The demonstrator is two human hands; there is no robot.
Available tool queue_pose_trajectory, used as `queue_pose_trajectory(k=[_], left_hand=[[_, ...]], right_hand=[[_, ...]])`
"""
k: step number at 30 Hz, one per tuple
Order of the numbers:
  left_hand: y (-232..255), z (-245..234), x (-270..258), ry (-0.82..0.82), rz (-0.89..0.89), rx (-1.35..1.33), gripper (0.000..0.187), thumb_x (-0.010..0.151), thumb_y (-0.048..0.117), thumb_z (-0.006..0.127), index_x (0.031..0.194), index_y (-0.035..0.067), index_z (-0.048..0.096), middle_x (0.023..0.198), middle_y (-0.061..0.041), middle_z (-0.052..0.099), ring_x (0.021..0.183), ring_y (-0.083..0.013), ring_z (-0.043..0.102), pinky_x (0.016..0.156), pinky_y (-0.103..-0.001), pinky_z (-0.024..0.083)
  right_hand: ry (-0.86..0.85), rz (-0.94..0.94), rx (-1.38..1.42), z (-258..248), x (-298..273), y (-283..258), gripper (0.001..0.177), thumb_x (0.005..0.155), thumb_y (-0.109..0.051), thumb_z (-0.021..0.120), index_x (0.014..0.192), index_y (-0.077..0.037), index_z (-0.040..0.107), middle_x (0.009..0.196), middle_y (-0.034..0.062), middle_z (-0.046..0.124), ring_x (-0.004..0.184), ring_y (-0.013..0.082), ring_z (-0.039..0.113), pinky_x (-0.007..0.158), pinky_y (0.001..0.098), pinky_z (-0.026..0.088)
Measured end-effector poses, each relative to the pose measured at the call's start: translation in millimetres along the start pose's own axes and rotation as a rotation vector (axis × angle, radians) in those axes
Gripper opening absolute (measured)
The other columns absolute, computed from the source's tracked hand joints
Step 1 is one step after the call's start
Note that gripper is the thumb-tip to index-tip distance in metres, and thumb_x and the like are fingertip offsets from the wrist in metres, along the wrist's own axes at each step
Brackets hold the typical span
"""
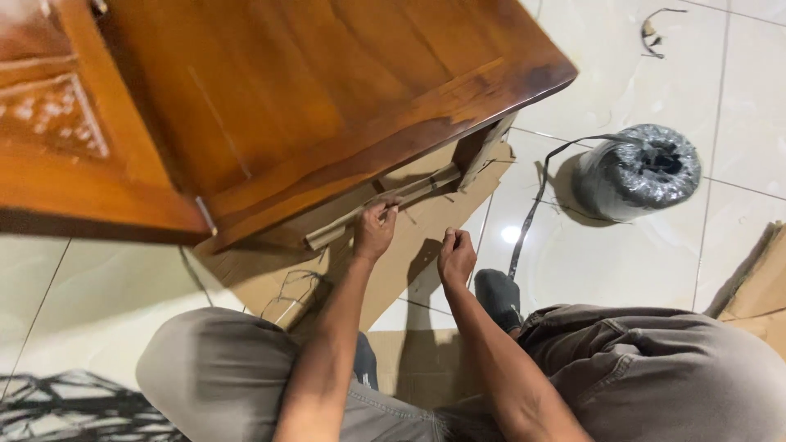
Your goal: Wrapping cardboard around wooden chair legs and securing them with plastic straps
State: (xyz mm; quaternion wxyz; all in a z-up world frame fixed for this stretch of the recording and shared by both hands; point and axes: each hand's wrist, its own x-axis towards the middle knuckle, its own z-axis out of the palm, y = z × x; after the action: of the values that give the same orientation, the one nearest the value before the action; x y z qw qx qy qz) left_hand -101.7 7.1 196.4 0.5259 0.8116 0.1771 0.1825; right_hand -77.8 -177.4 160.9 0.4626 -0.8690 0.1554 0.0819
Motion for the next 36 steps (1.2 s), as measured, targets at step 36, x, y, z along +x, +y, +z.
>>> queue_pose_trajectory(k=[36], left_hand=[[-88.0, -63.4, -91.1, -0.153, -0.896, 0.386, 0.023, 0.082, 0.027, 0.075, 0.097, 0.011, 0.081, 0.089, -0.015, 0.078, 0.082, -0.0305, 0.077, 0.066, -0.041, 0.060]], right_hand=[[-0.717, -0.125, -0.393, 69.0, -22.9, 77.7, 0.037, 0.093, -0.044, 0.060, 0.115, -0.018, 0.074, 0.109, 0.0146, 0.076, 0.112, 0.0424, 0.069, 0.095, 0.0553, 0.054]])
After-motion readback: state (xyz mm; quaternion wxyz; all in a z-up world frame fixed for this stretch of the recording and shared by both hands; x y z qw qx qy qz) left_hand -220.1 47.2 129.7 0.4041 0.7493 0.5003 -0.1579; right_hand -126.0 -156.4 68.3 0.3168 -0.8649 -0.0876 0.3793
